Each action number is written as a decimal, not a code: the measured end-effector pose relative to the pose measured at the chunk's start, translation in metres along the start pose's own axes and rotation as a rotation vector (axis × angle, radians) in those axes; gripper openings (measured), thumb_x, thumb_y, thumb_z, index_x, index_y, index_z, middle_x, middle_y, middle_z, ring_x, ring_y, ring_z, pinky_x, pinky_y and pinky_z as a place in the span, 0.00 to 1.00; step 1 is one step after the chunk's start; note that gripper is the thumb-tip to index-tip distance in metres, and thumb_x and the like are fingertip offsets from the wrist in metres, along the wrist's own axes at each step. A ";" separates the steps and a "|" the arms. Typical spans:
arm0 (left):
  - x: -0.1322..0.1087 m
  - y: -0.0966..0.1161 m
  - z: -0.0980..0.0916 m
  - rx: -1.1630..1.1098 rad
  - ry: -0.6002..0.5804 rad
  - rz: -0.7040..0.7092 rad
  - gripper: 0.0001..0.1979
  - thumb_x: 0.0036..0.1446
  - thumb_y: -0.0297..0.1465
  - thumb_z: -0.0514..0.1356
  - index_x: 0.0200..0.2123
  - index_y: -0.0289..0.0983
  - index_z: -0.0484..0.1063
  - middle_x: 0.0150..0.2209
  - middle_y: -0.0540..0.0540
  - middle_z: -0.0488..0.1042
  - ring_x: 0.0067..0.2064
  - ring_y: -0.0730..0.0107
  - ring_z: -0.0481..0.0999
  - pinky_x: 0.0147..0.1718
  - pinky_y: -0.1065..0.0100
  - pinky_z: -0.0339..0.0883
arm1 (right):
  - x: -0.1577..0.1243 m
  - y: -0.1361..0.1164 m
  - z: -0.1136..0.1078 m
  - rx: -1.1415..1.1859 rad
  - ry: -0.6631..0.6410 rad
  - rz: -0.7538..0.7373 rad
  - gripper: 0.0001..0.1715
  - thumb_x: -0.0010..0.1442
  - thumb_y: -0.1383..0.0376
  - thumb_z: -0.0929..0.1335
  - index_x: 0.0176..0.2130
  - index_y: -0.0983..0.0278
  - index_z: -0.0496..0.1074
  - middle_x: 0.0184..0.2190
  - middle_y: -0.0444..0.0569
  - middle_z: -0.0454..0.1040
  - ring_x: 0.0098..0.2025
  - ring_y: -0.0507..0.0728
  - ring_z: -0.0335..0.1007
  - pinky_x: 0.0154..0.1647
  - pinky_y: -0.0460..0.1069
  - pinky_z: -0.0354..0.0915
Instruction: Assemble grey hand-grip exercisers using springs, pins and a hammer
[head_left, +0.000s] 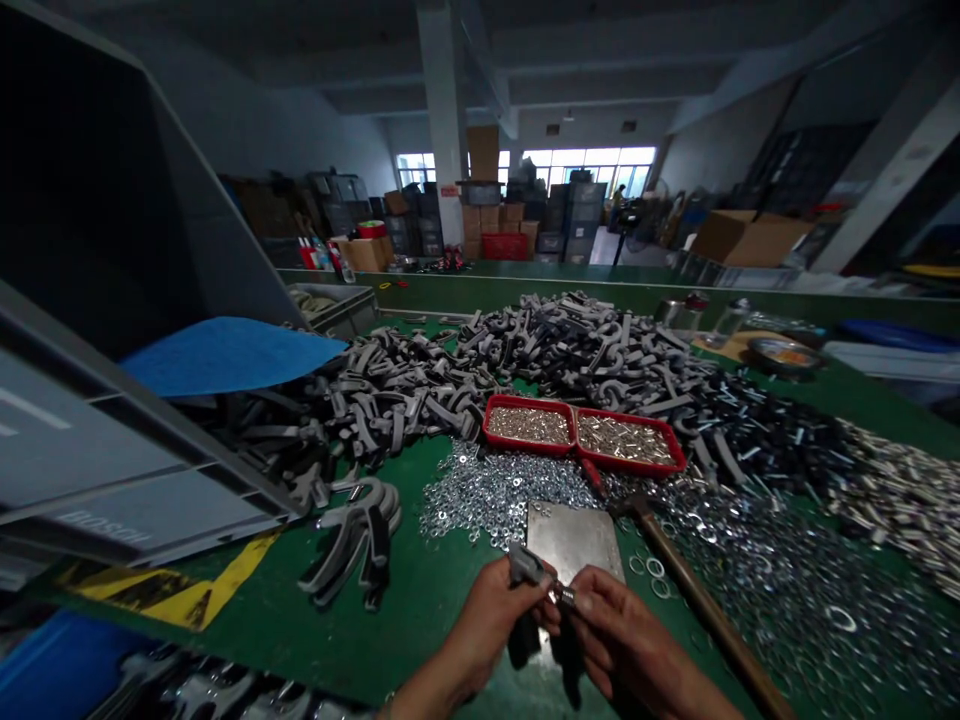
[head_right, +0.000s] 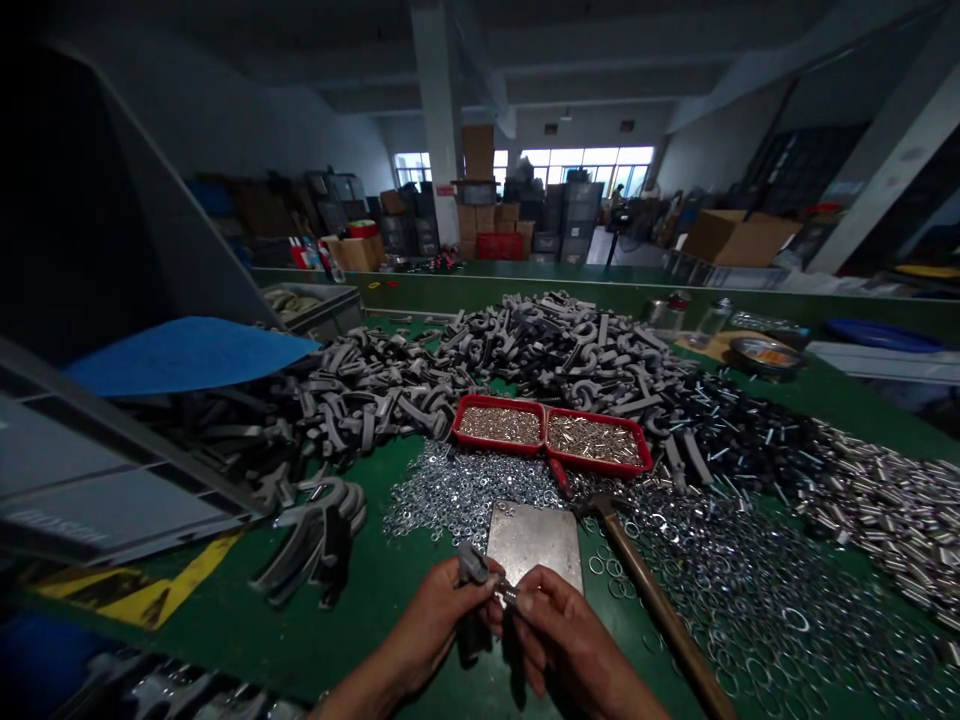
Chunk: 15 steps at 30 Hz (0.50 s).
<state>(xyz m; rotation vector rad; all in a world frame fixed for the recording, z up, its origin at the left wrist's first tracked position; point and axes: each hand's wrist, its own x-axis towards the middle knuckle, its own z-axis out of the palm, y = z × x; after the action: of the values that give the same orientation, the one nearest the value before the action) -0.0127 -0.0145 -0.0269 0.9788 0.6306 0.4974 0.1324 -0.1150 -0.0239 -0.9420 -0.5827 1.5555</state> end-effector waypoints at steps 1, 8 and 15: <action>0.000 0.000 -0.001 -0.005 0.028 -0.002 0.17 0.52 0.40 0.68 0.37 0.32 0.73 0.29 0.46 0.75 0.29 0.70 0.74 0.32 0.70 0.68 | -0.001 -0.001 0.001 -0.014 0.024 -0.013 0.14 0.61 0.56 0.72 0.38 0.62 0.69 0.24 0.39 0.67 0.19 0.46 0.52 0.17 0.42 0.60; -0.003 -0.007 0.005 0.048 0.131 -0.013 0.16 0.49 0.37 0.70 0.36 0.32 0.75 0.30 0.46 0.75 0.30 0.71 0.72 0.33 0.71 0.65 | -0.002 -0.007 0.002 0.001 0.117 -0.071 0.16 0.62 0.53 0.71 0.37 0.61 0.66 0.21 0.37 0.66 0.21 0.48 0.59 0.23 0.44 0.64; 0.001 -0.016 0.011 -0.032 0.143 -0.076 0.20 0.47 0.41 0.71 0.37 0.33 0.75 0.29 0.46 0.75 0.29 0.71 0.72 0.31 0.71 0.65 | 0.004 -0.004 -0.005 -0.084 0.109 -0.118 0.18 0.58 0.53 0.74 0.37 0.61 0.67 0.28 0.42 0.75 0.30 0.54 0.73 0.32 0.48 0.66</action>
<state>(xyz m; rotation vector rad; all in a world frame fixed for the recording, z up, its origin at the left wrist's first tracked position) -0.0023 -0.0283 -0.0369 0.8908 0.7836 0.5115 0.1383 -0.1111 -0.0247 -1.0305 -0.6187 1.3743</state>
